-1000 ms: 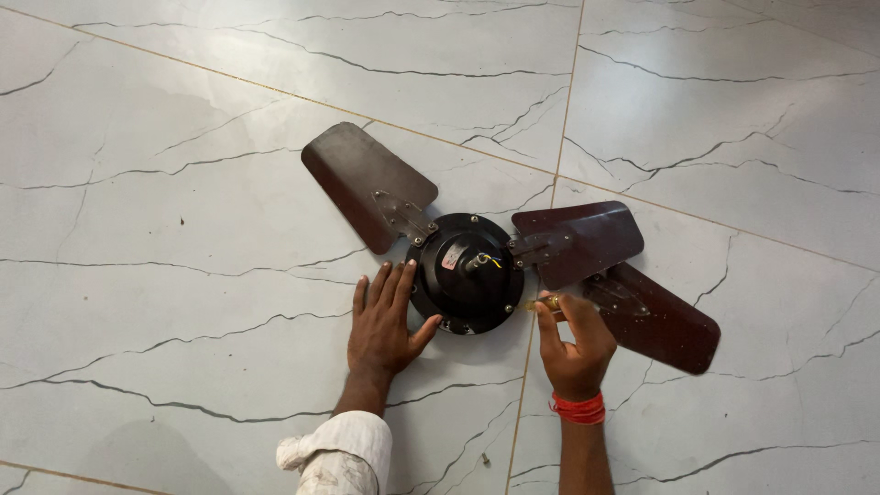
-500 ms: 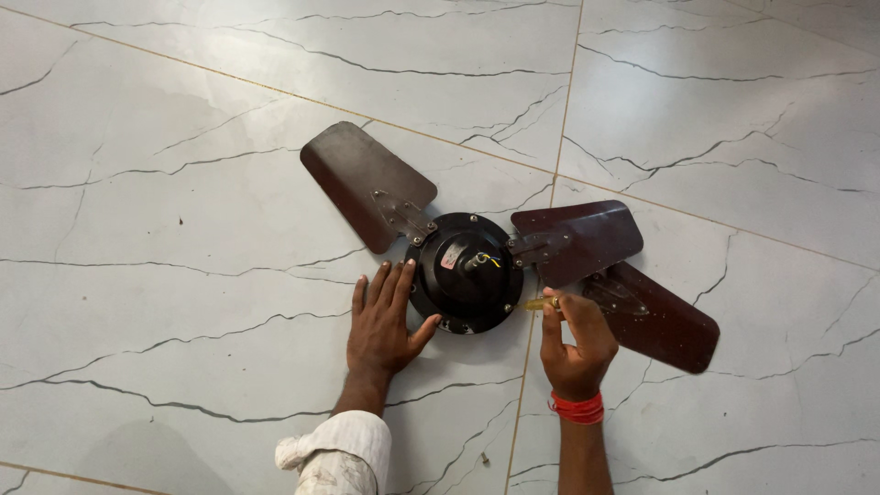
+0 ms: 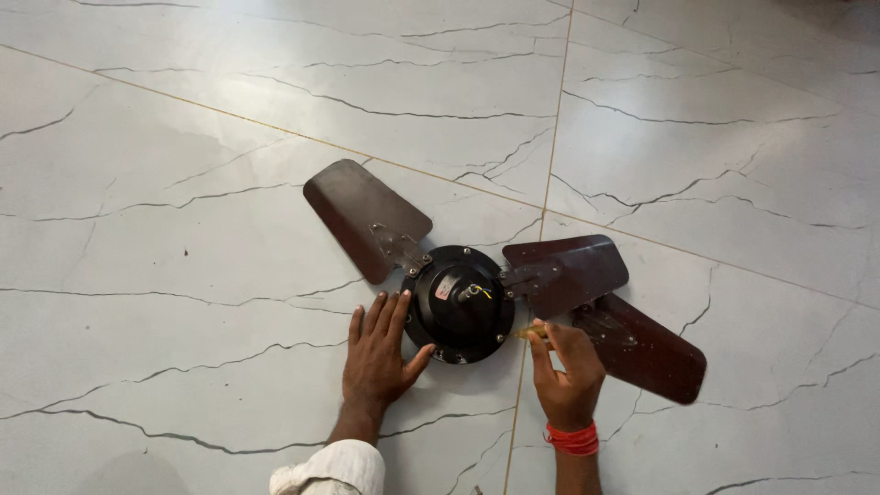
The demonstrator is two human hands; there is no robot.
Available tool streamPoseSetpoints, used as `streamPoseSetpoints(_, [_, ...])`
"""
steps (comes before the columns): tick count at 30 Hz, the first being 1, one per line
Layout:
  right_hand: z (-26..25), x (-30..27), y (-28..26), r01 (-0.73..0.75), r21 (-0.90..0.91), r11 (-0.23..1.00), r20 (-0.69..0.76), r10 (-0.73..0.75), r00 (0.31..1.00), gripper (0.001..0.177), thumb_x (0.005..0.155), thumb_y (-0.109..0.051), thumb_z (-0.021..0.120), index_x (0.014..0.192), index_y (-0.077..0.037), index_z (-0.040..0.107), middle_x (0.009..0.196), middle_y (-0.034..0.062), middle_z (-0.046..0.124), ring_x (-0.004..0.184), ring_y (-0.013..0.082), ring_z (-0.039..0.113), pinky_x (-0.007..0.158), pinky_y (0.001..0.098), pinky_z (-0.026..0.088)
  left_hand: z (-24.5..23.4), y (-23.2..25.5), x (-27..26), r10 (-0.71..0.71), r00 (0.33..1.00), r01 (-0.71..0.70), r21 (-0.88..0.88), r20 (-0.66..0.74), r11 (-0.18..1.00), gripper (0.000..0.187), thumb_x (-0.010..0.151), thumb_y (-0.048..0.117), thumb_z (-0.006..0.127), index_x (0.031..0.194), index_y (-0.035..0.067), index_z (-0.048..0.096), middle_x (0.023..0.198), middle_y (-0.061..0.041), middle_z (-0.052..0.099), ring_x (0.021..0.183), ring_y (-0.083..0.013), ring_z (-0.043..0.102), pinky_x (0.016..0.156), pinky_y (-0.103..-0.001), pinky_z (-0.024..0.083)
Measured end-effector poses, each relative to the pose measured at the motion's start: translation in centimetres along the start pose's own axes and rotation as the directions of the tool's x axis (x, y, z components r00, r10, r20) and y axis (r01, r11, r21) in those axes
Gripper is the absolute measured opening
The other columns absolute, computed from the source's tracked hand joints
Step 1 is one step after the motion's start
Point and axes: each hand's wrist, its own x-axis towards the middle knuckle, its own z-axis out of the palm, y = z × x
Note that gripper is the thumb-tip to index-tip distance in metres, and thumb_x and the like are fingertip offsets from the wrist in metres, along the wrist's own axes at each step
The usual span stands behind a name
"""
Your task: The person attaches three fan blades to a ceiling fan motor hub lying on a tiled floor. Using a screwdriver, they secure each blade with screws, working on one blade at a time.
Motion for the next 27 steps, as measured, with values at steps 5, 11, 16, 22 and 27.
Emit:
streamPoseSetpoints(5, [-0.1, -0.33, 0.02, -0.01, -0.004, 1.0, 0.003, 0.01, 1.0, 0.028, 0.089, -0.002, 0.079, 0.114, -0.007, 0.069, 0.106, 0.0078, 0.074, 0.089, 0.0184, 0.073, 0.075, 0.0287, 0.06, 0.22, -0.36, -0.32, 0.017, 0.999, -0.017, -0.007, -0.034, 1.0, 0.091, 0.085, 0.057, 0.067, 0.157, 0.016, 0.031, 0.155, -0.01, 0.044, 0.149, -0.0268, 0.031, 0.124, -0.051, 0.014])
streamPoseSetpoints(11, [-0.36, -0.13, -0.05, -0.001, 0.079, 0.997, 0.065, -0.004, 0.998, 0.043, 0.087, 0.001, 0.076, 0.128, -0.004, 0.065, 0.11, 0.0097, 0.075, 0.088, 0.0175, 0.075, 0.074, 0.029, 0.061, 0.13, -0.07, -0.07, -0.002, 1.0, 0.002, -0.01, -0.009, 1.0, 0.092, 0.083, 0.059, 0.067, 0.156, 0.017, 0.029, 0.154, -0.009, 0.044, 0.148, -0.0252, 0.031, 0.123, -0.05, 0.012])
streamPoseSetpoints(16, [-0.18, -0.18, 0.58, -0.021, 0.078, 0.997, 0.059, 0.017, 0.998, 0.039, 0.089, -0.003, 0.077, 0.125, -0.008, 0.066, 0.109, 0.0083, 0.075, 0.089, 0.0176, 0.075, 0.074, 0.0286, 0.063, 0.46, -0.3, -0.17, 0.006, 1.0, -0.006, 0.012, -0.011, 1.0, 0.092, 0.084, 0.058, 0.066, 0.157, 0.016, 0.029, 0.155, -0.01, 0.044, 0.149, -0.0254, 0.031, 0.124, -0.05, 0.013])
streamPoseSetpoints(22, [-0.32, -0.07, 0.5, -0.037, 0.135, 0.99, 0.166, 0.015, 0.986, 0.042, 0.093, 0.002, 0.07, 0.132, -0.007, 0.06, 0.118, 0.0122, 0.074, 0.102, 0.0234, 0.076, 0.083, 0.0314, 0.065, 0.56, -0.39, -0.14, 0.014, 1.0, -0.014, 0.011, -0.018, 1.0, 0.092, 0.084, 0.058, 0.066, 0.157, 0.015, 0.029, 0.155, -0.01, 0.044, 0.148, -0.0265, 0.031, 0.124, -0.051, 0.013])
streamPoseSetpoints(27, [-0.38, -0.1, 0.44, -0.03, 0.118, 0.993, 0.152, 0.012, 0.988, 0.046, 0.091, 0.0, 0.073, 0.135, -0.005, 0.058, 0.114, 0.0127, 0.075, 0.098, 0.0221, 0.077, 0.082, 0.0316, 0.065, 0.43, -0.34, -0.21, 0.03, 0.999, -0.03, 0.004, -0.032, 1.0, 0.092, 0.084, 0.058, 0.066, 0.157, 0.015, 0.03, 0.156, -0.009, 0.044, 0.149, -0.0266, 0.032, 0.124, -0.051, 0.014])
